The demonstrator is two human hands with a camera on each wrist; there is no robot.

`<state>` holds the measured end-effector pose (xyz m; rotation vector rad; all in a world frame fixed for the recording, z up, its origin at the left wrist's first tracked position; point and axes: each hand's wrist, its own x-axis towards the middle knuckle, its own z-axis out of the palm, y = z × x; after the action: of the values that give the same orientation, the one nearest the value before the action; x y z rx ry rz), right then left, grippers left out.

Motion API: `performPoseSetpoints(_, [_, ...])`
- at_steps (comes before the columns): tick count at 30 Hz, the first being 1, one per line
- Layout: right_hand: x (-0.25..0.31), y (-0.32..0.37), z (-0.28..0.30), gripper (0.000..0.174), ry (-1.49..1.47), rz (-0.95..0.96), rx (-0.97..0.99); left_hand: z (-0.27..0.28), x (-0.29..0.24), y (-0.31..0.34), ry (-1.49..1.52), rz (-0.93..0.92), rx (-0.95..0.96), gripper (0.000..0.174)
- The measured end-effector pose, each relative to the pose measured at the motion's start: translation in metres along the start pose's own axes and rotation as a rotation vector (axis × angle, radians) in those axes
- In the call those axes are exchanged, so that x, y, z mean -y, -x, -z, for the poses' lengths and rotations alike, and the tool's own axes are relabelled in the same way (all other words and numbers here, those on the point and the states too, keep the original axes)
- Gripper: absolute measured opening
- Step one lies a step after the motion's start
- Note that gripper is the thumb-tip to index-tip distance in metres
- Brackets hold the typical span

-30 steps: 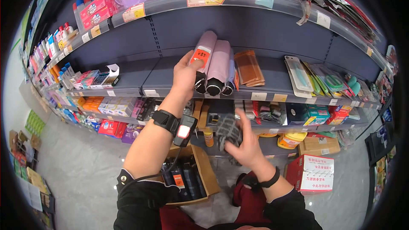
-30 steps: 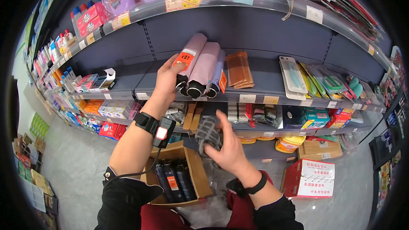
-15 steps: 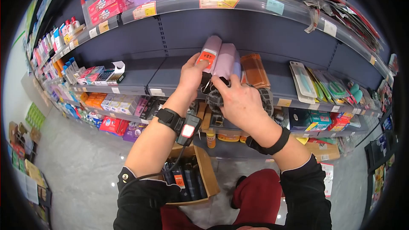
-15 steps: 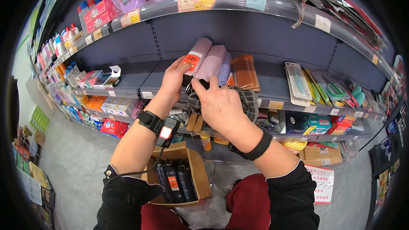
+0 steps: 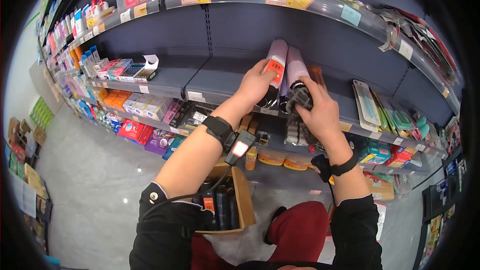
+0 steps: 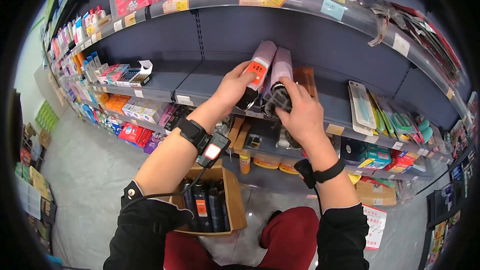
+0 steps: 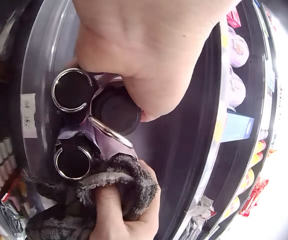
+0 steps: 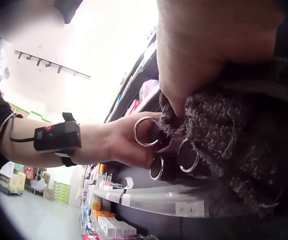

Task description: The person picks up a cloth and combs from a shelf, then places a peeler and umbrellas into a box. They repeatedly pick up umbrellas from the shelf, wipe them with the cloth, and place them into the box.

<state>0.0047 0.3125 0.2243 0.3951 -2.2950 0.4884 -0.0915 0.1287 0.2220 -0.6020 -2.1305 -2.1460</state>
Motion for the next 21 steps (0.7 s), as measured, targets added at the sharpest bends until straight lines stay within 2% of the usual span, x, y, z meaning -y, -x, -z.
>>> performPoseSetpoints(2, [0.006, -0.008, 0.003, 0.059, -0.039, 0.036, -0.025, 0.0, -0.005, 0.003, -0.024, 0.002, 0.013, 0.047])
performPoseSetpoints(4, [0.011, -0.015, 0.005, 0.056, -0.049, 0.094, 0.012, 0.003, -0.009, 0.006, 0.163, 0.08, 0.069, 0.047])
performPoseSetpoints(6, [0.017, -0.017, 0.004, 0.055, -0.025, 0.121, 0.01, 0.007, -0.012, 0.007, 0.164, 0.09, 0.082, 0.049])
performPoseSetpoints(8, [0.021, -0.016, 0.002, 0.056, -0.026, 0.148, 0.088, 0.011, -0.014, 0.009, 0.167, 0.102, 0.089, 0.051])
performPoseSetpoints(13, [0.019, -0.009, 0.004, 0.057, -0.053, 0.146, 0.111, 0.024, -0.014, 0.002, -0.126, 0.059, 0.211, 0.055])
performPoseSetpoints(14, [0.016, -0.009, 0.009, 0.063, -0.118, 0.13, 0.157, 0.026, -0.014, 0.002, -0.123, 0.057, 0.205, 0.055])
performPoseSetpoints(16, [0.021, -0.008, 0.021, 0.068, -0.177, 0.117, 0.205, 0.027, -0.029, 0.009, -0.264, 0.081, 0.186, 0.074])
performPoseSetpoints(17, [0.025, -0.004, 0.028, 0.074, -0.185, 0.056, 0.206, 0.026, -0.028, 0.009, -0.259, 0.079, 0.185, 0.074])
performPoseSetpoints(18, [0.029, 0.003, 0.033, 0.081, -0.191, -0.005, 0.21, 0.027, -0.026, 0.01, -0.187, 0.074, 0.095, 0.079])
performPoseSetpoints(19, [0.03, 0.011, 0.035, 0.085, -0.208, 0.01, 0.18, 0.028, -0.022, 0.01, -0.114, 0.071, 0.004, 0.084])
performPoseSetpoints(21, [0.032, 0.032, 0.037, 0.085, -0.255, 0.011, 0.119, 0.033, -0.016, 0.01, -0.129, 0.065, 0.012, 0.085])
